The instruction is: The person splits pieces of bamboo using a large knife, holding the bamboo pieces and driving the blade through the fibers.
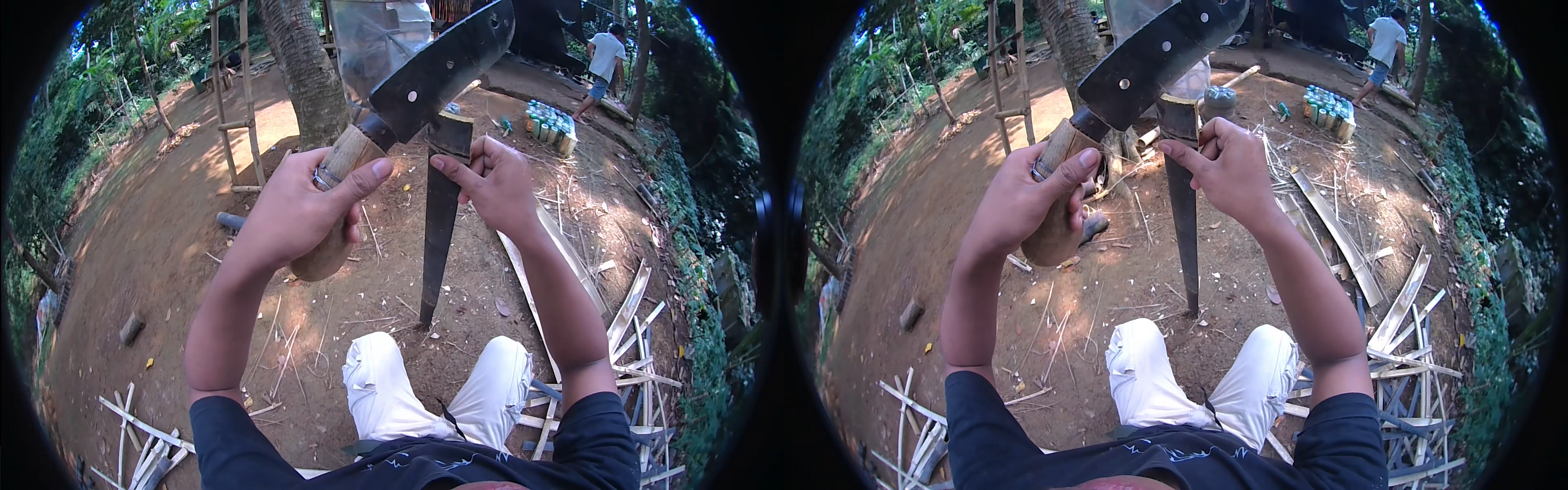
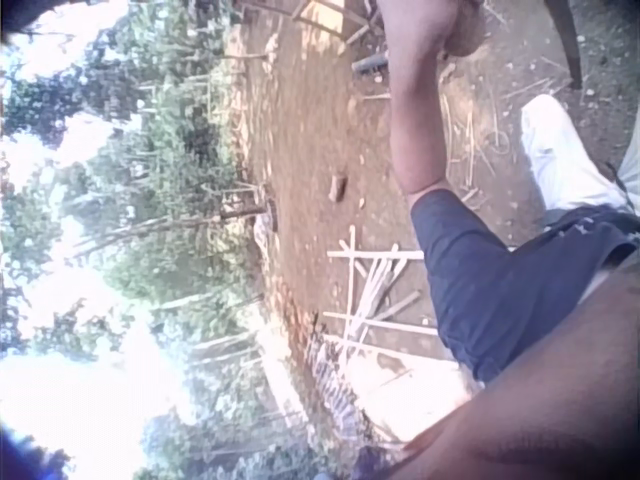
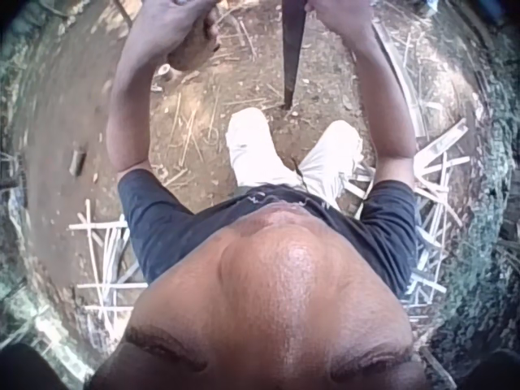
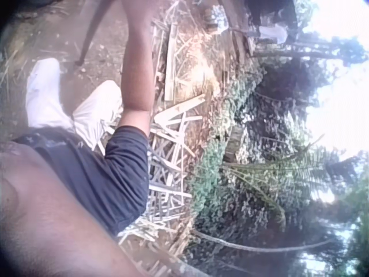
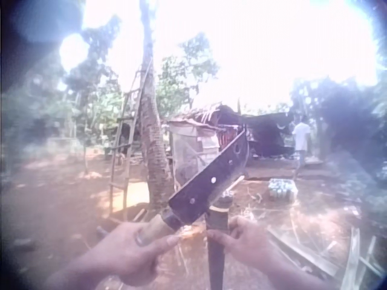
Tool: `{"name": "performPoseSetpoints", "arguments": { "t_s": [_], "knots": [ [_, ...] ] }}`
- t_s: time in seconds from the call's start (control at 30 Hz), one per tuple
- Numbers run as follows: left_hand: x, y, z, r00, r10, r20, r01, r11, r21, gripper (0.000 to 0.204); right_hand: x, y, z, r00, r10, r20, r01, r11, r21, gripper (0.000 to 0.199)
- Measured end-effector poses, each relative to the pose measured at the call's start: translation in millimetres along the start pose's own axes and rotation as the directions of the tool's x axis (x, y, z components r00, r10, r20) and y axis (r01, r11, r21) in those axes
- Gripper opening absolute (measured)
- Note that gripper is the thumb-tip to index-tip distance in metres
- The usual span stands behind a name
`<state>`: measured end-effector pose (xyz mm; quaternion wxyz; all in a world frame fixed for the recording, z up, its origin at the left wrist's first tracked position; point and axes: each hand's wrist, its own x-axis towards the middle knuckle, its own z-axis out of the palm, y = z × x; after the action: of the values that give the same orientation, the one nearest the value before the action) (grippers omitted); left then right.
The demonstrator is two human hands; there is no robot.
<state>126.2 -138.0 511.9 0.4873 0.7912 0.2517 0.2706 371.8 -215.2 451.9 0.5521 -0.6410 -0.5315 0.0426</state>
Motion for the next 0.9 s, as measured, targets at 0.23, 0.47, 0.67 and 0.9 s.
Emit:
{"name": "performPoseSetpoints", "arguments": {
  "t_s": [0.23,0.47,0.67,0.9],
  "knots": [
    [-2,0,2,1.0,-0.01,-0.008,0.01,1.0,0.022,0.045,-2,-1,1,1.0,0.016,0.006,-0.016,1.0,-0.024,0.043],
    [-4,-2,2,0.999,-0.024,-0.025,0.025,0.999,0.035,0.046,-4,-4,4,1.0,0.019,-0.005,-0.019,0.999,-0.045,0.039],
    [-3,0,3,0.998,-0.05,-0.026,0.05,0.999,0.013,0.046,-2,3,4,1.0,0.006,-0.014,-0.006,1.0,-0.025,0.049],
    [-7,4,5,0.999,0.001,-0.054,0.003,0.998,0.067,0.048,2,0,1,1.0,-0.014,-0.016,0.012,0.995,-0.095,0.04]
  ]
}}
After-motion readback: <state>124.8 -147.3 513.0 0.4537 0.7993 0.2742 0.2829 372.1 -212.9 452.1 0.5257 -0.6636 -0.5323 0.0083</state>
